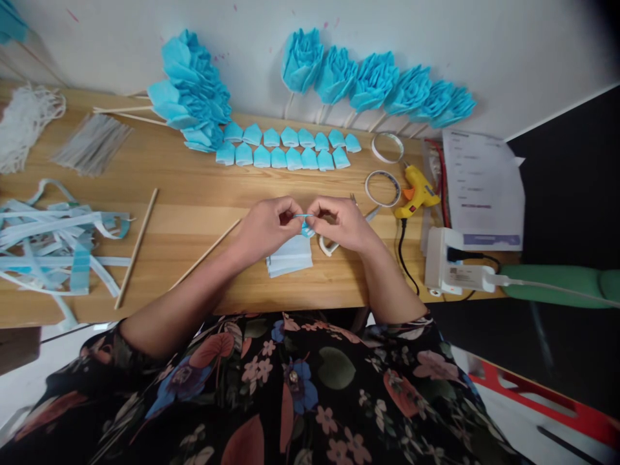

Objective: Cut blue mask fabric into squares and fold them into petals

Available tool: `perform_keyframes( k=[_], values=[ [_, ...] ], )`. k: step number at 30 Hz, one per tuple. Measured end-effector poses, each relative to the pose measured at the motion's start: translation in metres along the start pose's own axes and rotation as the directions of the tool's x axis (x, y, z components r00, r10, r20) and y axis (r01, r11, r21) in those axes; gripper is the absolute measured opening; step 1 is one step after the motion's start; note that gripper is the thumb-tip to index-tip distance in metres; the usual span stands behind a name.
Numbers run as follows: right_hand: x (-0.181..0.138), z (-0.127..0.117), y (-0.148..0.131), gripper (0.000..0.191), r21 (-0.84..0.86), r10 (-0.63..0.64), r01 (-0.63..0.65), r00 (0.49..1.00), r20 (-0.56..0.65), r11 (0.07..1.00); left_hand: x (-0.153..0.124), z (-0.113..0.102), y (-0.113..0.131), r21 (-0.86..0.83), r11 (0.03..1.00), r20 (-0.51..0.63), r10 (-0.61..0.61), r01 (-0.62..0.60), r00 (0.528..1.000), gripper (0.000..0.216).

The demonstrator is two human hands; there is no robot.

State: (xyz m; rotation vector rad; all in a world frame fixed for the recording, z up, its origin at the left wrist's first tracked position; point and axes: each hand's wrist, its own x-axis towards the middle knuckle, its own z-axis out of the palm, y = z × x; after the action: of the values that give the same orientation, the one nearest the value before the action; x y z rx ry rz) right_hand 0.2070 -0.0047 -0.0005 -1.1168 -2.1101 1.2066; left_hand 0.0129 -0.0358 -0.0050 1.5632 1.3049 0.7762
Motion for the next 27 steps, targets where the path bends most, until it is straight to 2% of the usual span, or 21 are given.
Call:
perform_keyframes(
  k=[5, 11, 15, 20, 27],
  values=[
    [-0.0004, -0.0021, -0.0015, 0.015, 0.019, 0.014, -0.014, 1.000, 0.005, 1.000, 0.0004, -0.0029, 0.0035, -0.033, 0.999, -0.009, -0.029, 0.029, 1.000, 0.015],
    [-0.0013, -0.0062, -0.0019, 0.022, 0.092, 0.031, -0.026, 0.998, -0.055, 0.995, 0.0016, -0.0064, 0.0069, -0.099, 0.993, -0.048, -0.065, 0.060, 0.997, 0.013],
    [-0.0009, -0.0044, -0.0015, 0.019, 0.047, 0.029, -0.025, 0.996, -0.082, 0.999, 0.0019, -0.0048, 0.0041, -0.107, 0.994, -0.052, -0.035, 0.029, 0.998, 0.016],
    [-0.0007, -0.0005, -0.0012, 0.014, 0.014, -0.010, 0.010, 0.998, -0.062, 1.000, 0.0015, -0.0027, 0.0000, -0.055, 0.998, -0.002, 0.009, -0.009, 1.000, 0.024],
    [-0.0012, -0.0010, -0.0022, 0.012, -0.050, -0.054, 0.052, 0.998, -0.041, 0.997, 0.0002, -0.0031, 0.0009, -0.016, 1.000, 0.019, -0.002, 0.003, 1.000, 0.018]
  ],
)
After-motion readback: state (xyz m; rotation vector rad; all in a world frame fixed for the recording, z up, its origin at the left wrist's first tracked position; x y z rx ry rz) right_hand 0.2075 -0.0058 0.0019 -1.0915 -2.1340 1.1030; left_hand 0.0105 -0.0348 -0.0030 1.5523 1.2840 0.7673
